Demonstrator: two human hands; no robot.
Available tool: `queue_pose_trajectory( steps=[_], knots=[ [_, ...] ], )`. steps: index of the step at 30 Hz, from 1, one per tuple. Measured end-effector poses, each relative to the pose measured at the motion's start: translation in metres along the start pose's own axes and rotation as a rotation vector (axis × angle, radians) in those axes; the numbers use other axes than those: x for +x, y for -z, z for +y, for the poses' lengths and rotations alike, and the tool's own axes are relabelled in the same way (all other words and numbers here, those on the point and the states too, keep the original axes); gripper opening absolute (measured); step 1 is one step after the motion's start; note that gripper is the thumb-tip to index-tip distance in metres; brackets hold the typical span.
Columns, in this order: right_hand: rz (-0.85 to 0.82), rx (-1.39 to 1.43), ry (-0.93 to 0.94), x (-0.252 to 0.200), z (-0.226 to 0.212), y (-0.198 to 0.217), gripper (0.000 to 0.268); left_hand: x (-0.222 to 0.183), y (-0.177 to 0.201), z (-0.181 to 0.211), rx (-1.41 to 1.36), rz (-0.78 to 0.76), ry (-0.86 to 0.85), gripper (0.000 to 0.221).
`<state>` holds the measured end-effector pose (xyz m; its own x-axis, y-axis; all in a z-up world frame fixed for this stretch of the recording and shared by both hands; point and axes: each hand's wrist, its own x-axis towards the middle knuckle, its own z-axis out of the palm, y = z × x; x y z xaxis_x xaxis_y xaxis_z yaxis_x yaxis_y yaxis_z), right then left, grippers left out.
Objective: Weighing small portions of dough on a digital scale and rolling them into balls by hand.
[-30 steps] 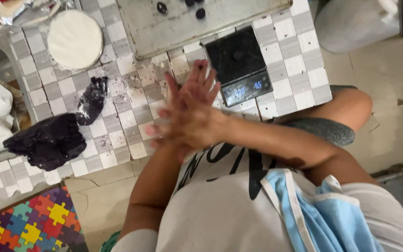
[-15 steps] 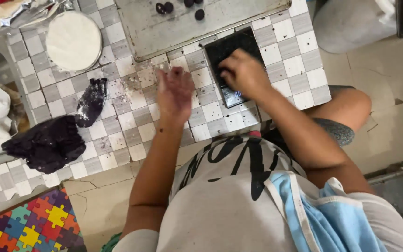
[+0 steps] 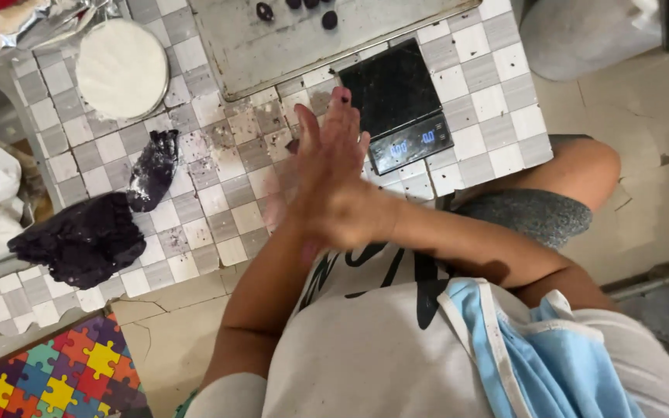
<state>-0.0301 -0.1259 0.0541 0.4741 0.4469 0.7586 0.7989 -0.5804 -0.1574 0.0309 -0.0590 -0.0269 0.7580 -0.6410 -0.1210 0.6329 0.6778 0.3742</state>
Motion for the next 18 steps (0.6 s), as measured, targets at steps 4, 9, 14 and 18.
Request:
queue_pose_trajectory(
  steps=[4,9,14,18],
  knots=[
    [0.366,1.203,-1.042,-0.015,0.036,0.004,0.061,-0.025,-0.050,0.020,0.203,0.083,-0.371,0.068],
    [0.279,1.809,-1.792,-0.027,0.065,0.015,0.048,-0.048,-0.048,0.068,1.040,0.335,-0.709,0.061],
    [0.191,0.911,-0.980,0.012,0.116,0.042,0.053,-0.056,-0.008,0.051,2.181,0.544,-0.146,0.046],
    [-0.032,0.760,-0.804,0.027,0.090,0.044,0.045,-0.036,0.074,0.034,2.253,0.394,-0.695,0.020]
  ],
)
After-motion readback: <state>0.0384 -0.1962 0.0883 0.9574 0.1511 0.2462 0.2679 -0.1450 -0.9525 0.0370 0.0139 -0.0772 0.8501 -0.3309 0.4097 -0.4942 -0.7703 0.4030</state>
